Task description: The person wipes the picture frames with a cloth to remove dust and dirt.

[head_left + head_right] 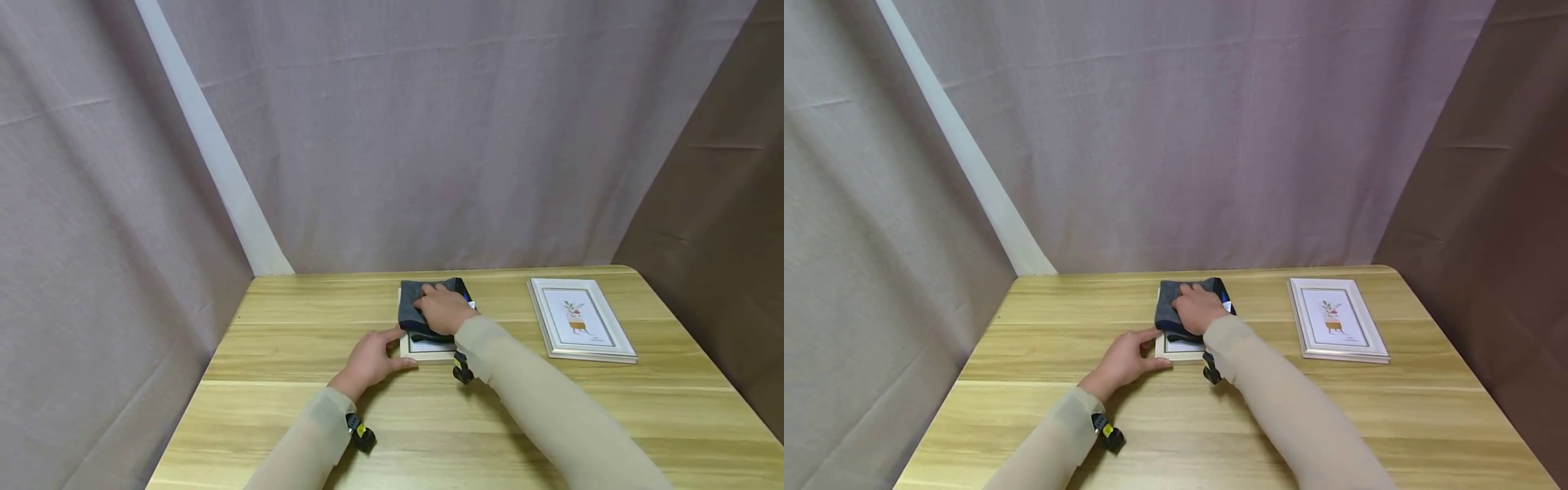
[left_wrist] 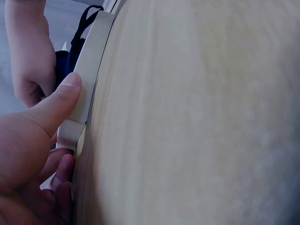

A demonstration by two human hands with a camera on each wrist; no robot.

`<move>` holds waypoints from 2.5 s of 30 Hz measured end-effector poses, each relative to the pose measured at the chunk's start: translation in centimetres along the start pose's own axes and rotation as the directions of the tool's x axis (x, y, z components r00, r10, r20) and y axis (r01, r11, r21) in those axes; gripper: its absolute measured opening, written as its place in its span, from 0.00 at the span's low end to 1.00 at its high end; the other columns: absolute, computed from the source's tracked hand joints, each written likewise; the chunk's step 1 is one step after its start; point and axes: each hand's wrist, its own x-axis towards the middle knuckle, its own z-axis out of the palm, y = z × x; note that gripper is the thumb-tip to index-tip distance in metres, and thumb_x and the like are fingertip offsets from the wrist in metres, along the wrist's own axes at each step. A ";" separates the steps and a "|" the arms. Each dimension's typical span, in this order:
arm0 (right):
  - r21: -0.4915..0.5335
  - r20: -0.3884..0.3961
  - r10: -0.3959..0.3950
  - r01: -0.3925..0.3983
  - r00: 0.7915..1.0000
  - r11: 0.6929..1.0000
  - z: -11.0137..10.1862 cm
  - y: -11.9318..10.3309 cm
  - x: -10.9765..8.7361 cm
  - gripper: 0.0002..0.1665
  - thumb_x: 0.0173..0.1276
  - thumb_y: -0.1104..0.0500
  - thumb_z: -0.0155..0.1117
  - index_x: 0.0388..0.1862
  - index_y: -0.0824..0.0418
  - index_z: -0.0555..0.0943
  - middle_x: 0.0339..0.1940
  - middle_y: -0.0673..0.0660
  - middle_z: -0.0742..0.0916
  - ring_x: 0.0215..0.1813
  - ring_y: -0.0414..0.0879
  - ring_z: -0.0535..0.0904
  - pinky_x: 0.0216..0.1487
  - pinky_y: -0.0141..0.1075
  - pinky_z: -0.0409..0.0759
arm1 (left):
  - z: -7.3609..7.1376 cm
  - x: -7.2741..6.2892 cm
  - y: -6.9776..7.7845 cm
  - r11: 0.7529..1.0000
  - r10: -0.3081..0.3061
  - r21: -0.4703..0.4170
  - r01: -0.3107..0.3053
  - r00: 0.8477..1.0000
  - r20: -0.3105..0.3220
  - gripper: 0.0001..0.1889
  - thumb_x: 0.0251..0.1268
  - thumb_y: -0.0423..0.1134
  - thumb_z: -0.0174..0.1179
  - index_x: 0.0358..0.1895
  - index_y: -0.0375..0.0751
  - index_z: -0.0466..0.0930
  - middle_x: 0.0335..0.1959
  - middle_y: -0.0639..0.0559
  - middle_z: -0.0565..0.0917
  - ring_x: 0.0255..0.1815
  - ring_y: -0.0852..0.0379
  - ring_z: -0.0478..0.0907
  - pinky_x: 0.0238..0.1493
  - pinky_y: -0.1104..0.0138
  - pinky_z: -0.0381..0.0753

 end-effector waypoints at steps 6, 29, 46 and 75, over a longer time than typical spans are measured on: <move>0.035 -0.023 0.028 -0.028 0.999 0.999 0.1 0.5 0.9 0.22 0.89 0.58 0.56 0.75 0.52 0.85 0.70 0.62 0.81 0.71 0.62 0.76 0.66 0.59 0.83 | -0.1 0.1 0.0 1.000 0.005 -0.001 -0.005 1.000 -0.006 0.39 0.64 0.61 0.79 0.75 0.48 0.83 0.70 0.48 0.86 0.64 0.47 0.84 0.68 0.52 0.82; 0.066 -0.102 -0.071 0.078 0.992 0.995 1.9 0.7 -0.2 0.19 0.83 0.59 0.67 0.69 0.56 0.87 0.61 0.58 0.86 0.61 0.58 0.86 0.61 0.54 0.87 | 0.0 0.3 0.5 1.000 0.006 -0.014 -0.006 1.000 0.000 0.42 0.67 0.60 0.78 0.80 0.46 0.77 0.71 0.45 0.84 0.67 0.44 0.83 0.70 0.53 0.80; 0.049 -0.174 -0.153 0.163 0.973 0.985 2.6 0.0 -3.6 0.15 0.80 0.60 0.72 0.62 0.57 0.88 0.52 0.55 0.87 0.53 0.55 0.89 0.54 0.52 0.88 | 0.0 0.5 0.3 0.999 0.038 -0.004 -0.038 0.999 -0.008 0.40 0.65 0.60 0.79 0.76 0.45 0.82 0.70 0.44 0.85 0.66 0.47 0.84 0.68 0.55 0.82; 0.057 -0.323 -0.160 0.188 0.933 0.981 3.7 -0.4 -10.5 0.07 0.79 0.63 0.71 0.53 0.57 0.88 0.41 0.51 0.83 0.42 0.49 0.85 0.45 0.44 0.87 | 0.1 0.6 0.3 1.000 0.023 0.008 -0.023 1.000 0.012 0.41 0.68 0.58 0.78 0.80 0.48 0.77 0.75 0.45 0.80 0.73 0.48 0.79 0.72 0.56 0.79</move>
